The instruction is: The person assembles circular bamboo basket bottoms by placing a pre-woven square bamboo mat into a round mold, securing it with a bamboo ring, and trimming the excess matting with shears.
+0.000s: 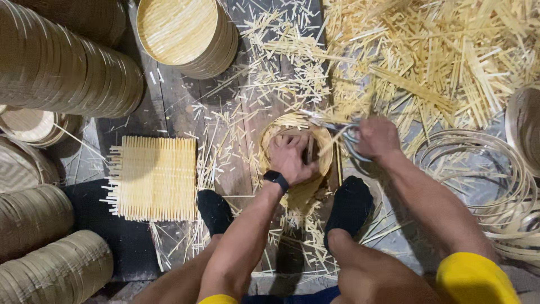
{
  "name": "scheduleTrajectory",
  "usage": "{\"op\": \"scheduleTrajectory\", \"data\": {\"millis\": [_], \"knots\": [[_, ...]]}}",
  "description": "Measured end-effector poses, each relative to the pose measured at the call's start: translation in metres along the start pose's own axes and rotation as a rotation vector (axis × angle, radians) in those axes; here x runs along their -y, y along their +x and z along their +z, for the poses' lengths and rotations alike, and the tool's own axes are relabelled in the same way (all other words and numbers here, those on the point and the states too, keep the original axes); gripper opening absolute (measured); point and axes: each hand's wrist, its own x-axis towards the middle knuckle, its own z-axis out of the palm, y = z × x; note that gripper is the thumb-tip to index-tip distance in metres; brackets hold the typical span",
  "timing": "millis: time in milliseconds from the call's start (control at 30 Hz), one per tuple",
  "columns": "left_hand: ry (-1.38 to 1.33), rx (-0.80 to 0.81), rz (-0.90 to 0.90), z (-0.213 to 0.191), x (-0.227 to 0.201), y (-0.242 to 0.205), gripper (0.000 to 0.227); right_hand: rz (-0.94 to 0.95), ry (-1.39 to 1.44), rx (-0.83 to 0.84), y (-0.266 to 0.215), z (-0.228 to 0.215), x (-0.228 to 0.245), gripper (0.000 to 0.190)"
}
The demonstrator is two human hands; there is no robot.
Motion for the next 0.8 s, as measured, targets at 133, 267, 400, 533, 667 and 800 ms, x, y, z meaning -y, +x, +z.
{"op": "scheduleTrajectory", "data": {"millis": [133,267,400,533,667,800], "knots": [[0.008,-0.016,0.075,0.001,0.006,-0.003,0.091,-0.115,-0.473,-0.012,-0.006,-0.022,-0.001,0.063],[0.106,0.101,0.27,0.004,0.017,0.0,0.086,-0.169,-0.56,-0.167,0.003,-0.01,0.021,0.054],[0.258,0.01,0.297,0.012,0.023,-0.003,0.093,0.099,-0.204,0.182,0.011,0.001,0.001,0.033],[-0.112,-0.493,-0.076,0.028,0.0,-0.023,0.103,-0.221,-0.516,-0.175,0.009,-0.002,-0.027,0.039],[-0.172,-0.525,-0.347,0.043,-0.02,-0.004,0.111,-0.254,-0.646,-0.282,0.002,-0.011,0.009,0.057],[-0.047,-0.409,-0.205,0.036,-0.009,-0.007,0.109,-0.051,-0.482,0.017,0.009,-0.017,0.04,0.038]]}}
